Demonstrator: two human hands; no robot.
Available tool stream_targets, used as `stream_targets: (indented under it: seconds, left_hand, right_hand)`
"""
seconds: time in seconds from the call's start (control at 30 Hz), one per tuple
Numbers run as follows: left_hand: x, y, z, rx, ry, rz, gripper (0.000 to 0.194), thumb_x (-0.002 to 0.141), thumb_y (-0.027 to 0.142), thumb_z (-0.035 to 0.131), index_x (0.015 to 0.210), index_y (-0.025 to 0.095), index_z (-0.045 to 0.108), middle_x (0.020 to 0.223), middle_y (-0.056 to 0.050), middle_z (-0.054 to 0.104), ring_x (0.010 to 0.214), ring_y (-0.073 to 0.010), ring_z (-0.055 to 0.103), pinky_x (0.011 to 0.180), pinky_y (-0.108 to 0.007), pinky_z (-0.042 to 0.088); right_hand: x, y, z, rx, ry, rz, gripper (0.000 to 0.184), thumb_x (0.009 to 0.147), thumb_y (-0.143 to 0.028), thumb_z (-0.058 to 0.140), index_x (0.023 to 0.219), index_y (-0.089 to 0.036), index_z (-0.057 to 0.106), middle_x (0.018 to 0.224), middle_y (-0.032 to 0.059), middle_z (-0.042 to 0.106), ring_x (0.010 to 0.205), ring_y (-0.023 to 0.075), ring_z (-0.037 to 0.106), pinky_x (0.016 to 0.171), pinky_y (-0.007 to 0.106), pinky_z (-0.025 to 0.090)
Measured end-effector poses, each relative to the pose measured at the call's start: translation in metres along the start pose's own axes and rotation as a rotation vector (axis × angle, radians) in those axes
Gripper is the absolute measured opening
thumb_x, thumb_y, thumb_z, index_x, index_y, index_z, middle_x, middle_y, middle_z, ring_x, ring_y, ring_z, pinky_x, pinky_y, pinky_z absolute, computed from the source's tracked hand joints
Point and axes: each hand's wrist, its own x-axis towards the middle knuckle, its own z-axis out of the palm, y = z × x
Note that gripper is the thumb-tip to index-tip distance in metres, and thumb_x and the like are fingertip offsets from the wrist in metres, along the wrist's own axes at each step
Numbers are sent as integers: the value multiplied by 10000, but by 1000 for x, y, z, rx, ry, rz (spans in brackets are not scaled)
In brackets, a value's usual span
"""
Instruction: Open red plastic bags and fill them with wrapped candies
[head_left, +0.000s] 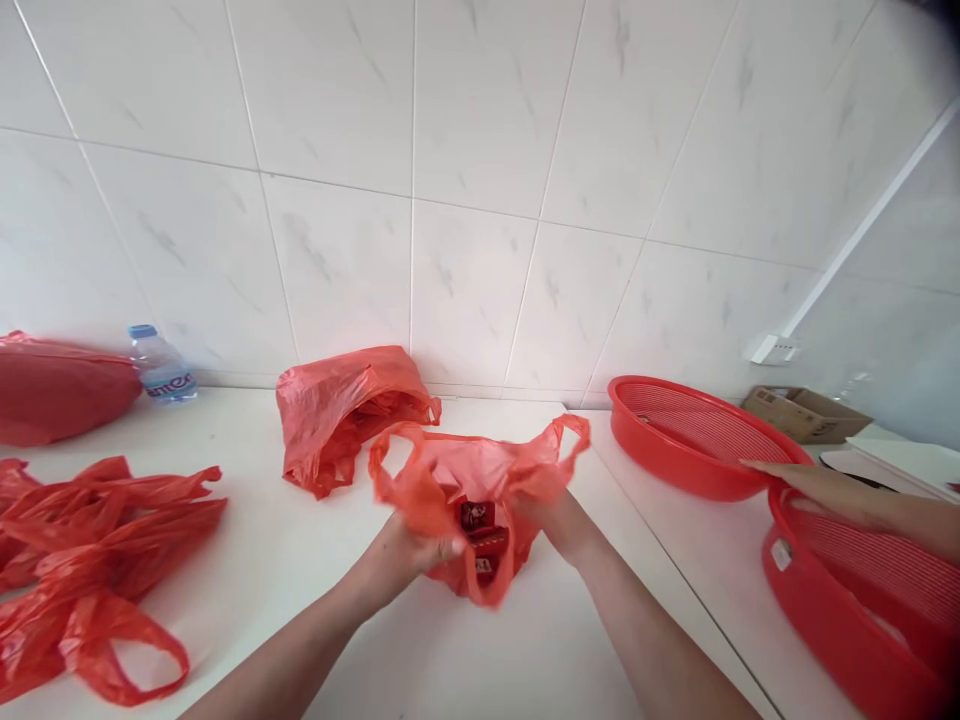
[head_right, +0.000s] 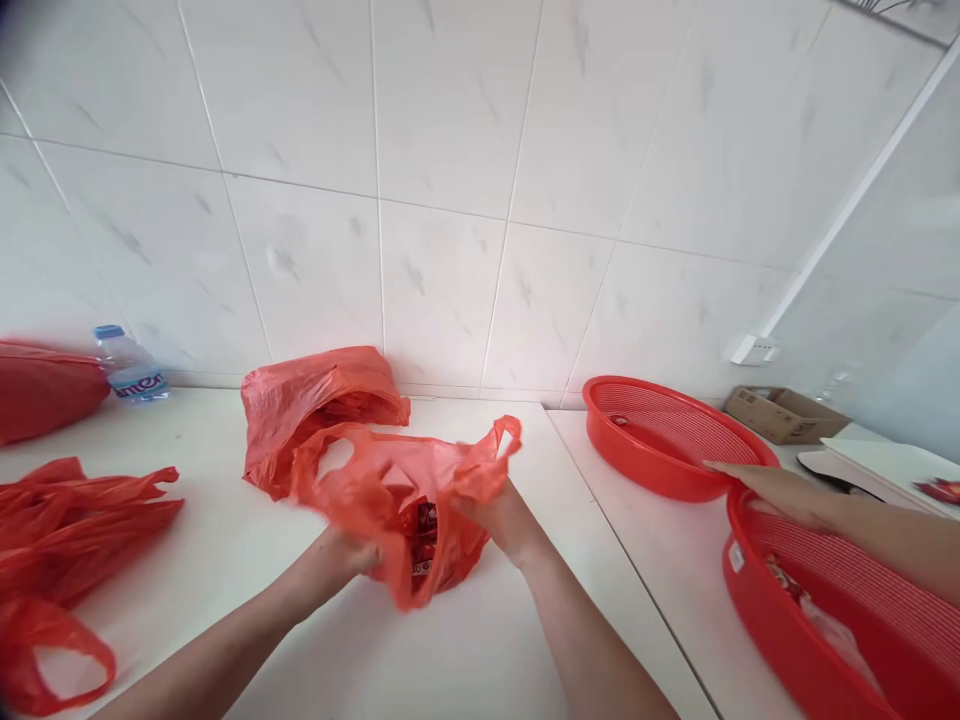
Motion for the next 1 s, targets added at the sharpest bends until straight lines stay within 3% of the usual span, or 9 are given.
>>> stream_targets:
  seconds: [0.1, 0.3, 0.37, 0.43, 0.57, 0.7, 0.8, 0.93, 1.0]
  left_hand:
    - [11, 6, 2, -191, 145, -131, 175, 758, 362, 669, 762, 190, 636, 673, -19, 648, 632, -192, 616, 546, -273, 479]
    - [10, -14, -15, -576, 445, -280, 302, 767, 386, 676, 975, 174, 619, 862, -71, 719, 744, -231, 698, 633, -328, 551]
    - [10, -23, -18, -626, 455, -322, 253, 778, 355, 662, 934, 161, 618, 824, -73, 723, 730, -240, 706, 629, -336, 559]
    - [11, -29, -20, -685, 451, -347, 198, 794, 324, 639, 890, 153, 612, 792, -73, 723, 738, -247, 708, 650, -345, 563]
    - [11, -32, -23, -776, 448, -323, 162, 811, 301, 605, 888, 158, 613, 841, -76, 730, 838, -256, 700, 747, -359, 555]
    - [3, -24, -20, -749, 165, -163, 366, 792, 422, 624, 1055, 167, 633, 1036, -109, 705, 1015, -304, 645, 847, -390, 521]
    - [-3, -18, -11, -630, -16, -135, 446, 716, 418, 726, 1080, 174, 644, 1059, -125, 695, 1031, -324, 633, 865, -394, 507]
    - [1, -24, -7, -624, 191, -264, 345, 755, 388, 699, 1021, 170, 667, 973, -123, 712, 977, -296, 658, 824, -371, 523]
    - [5, -30, -11, -681, 316, -298, 316, 781, 393, 669, 1000, 164, 674, 979, -119, 708, 989, -269, 654, 838, -342, 520]
  right_hand:
    - [7, 2, 6, 78, -26, 22, 251, 732, -380, 719, 914, -208, 697, 910, 45, 707, 907, 216, 648, 860, 367, 492]
    - [22, 24, -8, 487, 231, 162, 150, 721, -305, 667, 832, -204, 659, 882, 34, 696, 858, 206, 639, 783, 324, 511]
    - [24, 31, -7, 498, 204, 181, 86, 694, -283, 655, 693, -209, 612, 736, 12, 661, 738, 183, 624, 729, 304, 510]
    - [22, 35, -1, 514, 147, 199, 178, 689, -306, 640, 583, -210, 534, 618, -11, 583, 619, 151, 573, 651, 280, 495]
    - [11, 37, 12, 466, -13, 193, 229, 707, -424, 666, 700, -208, 590, 758, 7, 599, 697, 164, 570, 636, 285, 478]
    - [4, 44, 28, 187, 18, 156, 189, 679, -332, 757, 745, -220, 620, 652, -30, 569, 621, 139, 528, 614, 266, 442]
    - [2, 51, 39, 91, 23, 132, 214, 728, -390, 725, 686, -212, 614, 582, -33, 537, 569, 130, 490, 598, 271, 424]
    - [1, 52, 39, 306, -37, 153, 188, 758, -410, 691, 774, -231, 639, 751, 7, 619, 724, 173, 571, 720, 318, 456]
    - [1, 50, 33, 431, -36, 140, 153, 754, -362, 696, 840, -252, 634, 670, -28, 567, 696, 153, 556, 714, 296, 449]
